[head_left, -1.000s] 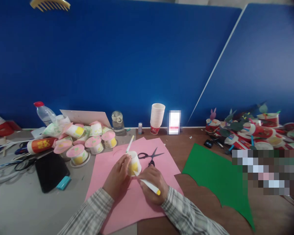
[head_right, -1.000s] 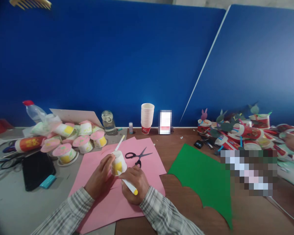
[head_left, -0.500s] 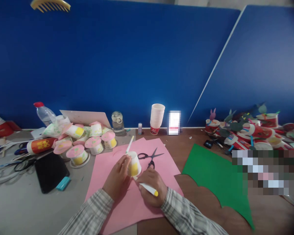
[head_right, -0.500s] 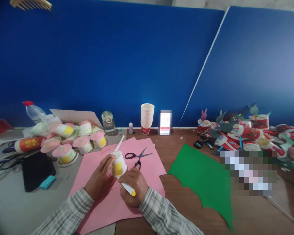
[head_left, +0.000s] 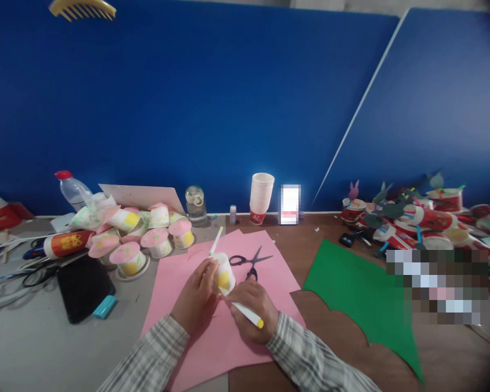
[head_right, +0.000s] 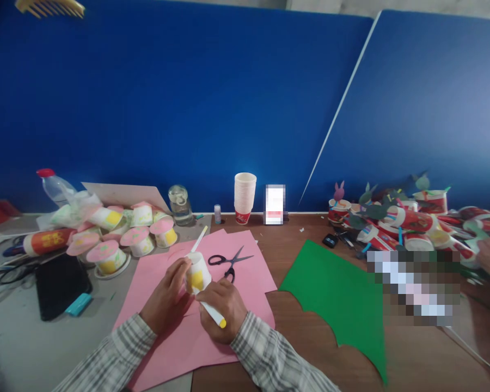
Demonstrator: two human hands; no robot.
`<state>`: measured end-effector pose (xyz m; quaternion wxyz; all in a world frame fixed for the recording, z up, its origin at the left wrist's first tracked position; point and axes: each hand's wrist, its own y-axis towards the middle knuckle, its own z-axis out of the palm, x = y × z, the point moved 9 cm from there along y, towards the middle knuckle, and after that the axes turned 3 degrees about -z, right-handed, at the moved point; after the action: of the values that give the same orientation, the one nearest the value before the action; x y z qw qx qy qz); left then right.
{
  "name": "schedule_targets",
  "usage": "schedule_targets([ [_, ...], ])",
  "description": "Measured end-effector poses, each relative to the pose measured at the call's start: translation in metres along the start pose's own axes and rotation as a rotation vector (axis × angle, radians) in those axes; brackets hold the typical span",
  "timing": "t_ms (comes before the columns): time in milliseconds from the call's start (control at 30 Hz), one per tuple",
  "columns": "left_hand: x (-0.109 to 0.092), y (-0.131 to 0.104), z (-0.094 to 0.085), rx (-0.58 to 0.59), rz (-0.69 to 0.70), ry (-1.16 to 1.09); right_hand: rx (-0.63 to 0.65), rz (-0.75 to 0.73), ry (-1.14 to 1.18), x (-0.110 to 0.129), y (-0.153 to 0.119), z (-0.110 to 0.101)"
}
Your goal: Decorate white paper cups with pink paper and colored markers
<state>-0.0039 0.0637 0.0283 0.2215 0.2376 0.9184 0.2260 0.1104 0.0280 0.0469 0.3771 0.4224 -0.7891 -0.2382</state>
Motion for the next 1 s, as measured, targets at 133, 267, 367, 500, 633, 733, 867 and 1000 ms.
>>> schedule_targets([
  [133, -0.0007, 0.0002, 0.0009, 0.012, 0.008, -0.001, -0.009, 0.000, 0.013, -0.0002, -0.0005, 0.0001],
  [267, 0.0001, 0.0007, -0.0001, 0.021, -0.004, 0.001, -0.062, -0.010, -0.013, 0.0003, -0.0005, -0.0041],
  [367, 0.0004, 0.0007, -0.0008, 0.029, -0.012, -0.018, -0.046, -0.030, -0.003, 0.0026, 0.0009, -0.0035],
  [500, 0.0022, -0.0003, -0.0011, 0.019, -0.028, -0.046, -0.035, -0.004, -0.021, 0.0018, 0.0020, -0.0044],
  [633, 0.0029, -0.0007, -0.0001, 0.008, -0.029, -0.035, -0.003, -0.016, -0.009, 0.0029, 0.0012, -0.0020],
  [733, 0.0019, -0.0002, 0.0006, 0.009, -0.021, -0.028, -0.040, -0.006, -0.024, 0.0013, 0.0004, -0.0048],
  [867, 0.0018, 0.0000, 0.0006, 0.015, -0.026, -0.026, -0.009, -0.030, -0.002, 0.0032, 0.0003, -0.0008],
  [1000, 0.0019, -0.0007, 0.0002, 0.015, -0.024, -0.035, -0.034, -0.007, -0.038, 0.0020, 0.0001, -0.0024],
])
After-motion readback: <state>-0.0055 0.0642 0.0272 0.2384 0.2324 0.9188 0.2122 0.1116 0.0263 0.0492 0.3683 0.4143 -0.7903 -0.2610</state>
